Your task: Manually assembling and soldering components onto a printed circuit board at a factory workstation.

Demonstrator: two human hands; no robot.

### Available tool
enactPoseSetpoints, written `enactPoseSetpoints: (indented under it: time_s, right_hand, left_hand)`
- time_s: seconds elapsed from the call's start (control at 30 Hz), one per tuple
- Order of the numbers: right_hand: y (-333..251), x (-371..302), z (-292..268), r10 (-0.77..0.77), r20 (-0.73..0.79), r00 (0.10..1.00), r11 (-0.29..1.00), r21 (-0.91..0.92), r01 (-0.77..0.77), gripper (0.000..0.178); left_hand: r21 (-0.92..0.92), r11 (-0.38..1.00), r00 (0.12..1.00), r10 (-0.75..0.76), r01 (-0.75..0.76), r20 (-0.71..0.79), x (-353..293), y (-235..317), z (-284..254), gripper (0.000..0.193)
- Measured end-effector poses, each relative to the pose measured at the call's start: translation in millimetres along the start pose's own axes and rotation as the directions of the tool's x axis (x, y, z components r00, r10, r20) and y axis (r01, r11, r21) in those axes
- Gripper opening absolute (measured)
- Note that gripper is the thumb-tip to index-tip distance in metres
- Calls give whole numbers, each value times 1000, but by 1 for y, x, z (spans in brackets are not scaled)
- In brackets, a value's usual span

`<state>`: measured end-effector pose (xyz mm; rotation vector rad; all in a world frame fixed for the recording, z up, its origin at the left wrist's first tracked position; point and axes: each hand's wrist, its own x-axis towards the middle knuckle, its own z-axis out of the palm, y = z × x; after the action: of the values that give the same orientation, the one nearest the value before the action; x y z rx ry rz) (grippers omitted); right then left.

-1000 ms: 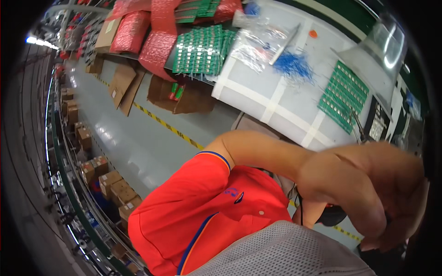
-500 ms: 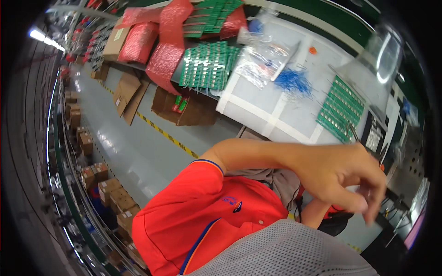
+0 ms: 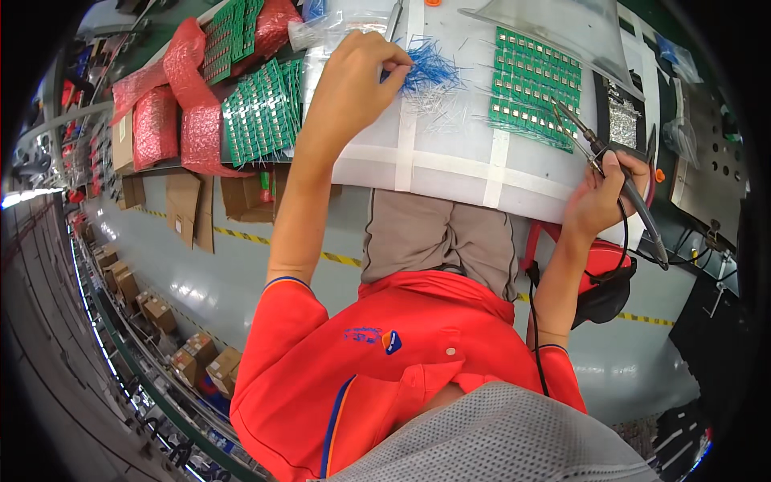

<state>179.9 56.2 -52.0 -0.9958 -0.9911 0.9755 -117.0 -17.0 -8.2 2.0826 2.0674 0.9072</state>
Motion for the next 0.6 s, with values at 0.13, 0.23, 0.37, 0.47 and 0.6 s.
enactPoseSetpoints:
  time_s: [0.13, 0.23, 0.37, 0.47, 0.6]
  right_hand:
    - [0, -2, -1, 0, 23, 1000, 999, 34, 0, 11]
    - [10, 0, -17, -18, 50, 999, 999, 46, 16, 10]
    - [10, -2, -19, -15, 50, 999, 996, 84, 11, 8]
    - [7, -4, -18, 32, 62, 998, 996, 79, -37, 8]
    - [12, -1, -17, 13, 53, 999, 997, 78, -17, 9]
  left_hand:
    - [123, 992, 988, -39, 21, 146, 12, -10, -6, 5]
    - [225, 971, 987, 48, -81, 151, 15, -16, 6, 9]
    - [238, 970, 976, 0, -53, 217, 16, -10, 9, 14]
    - [270, 961, 965, -25, -49, 262, 18, -5, 5, 14]
    - [207, 978, 933, -108, 37, 342, 23, -5, -2, 10]
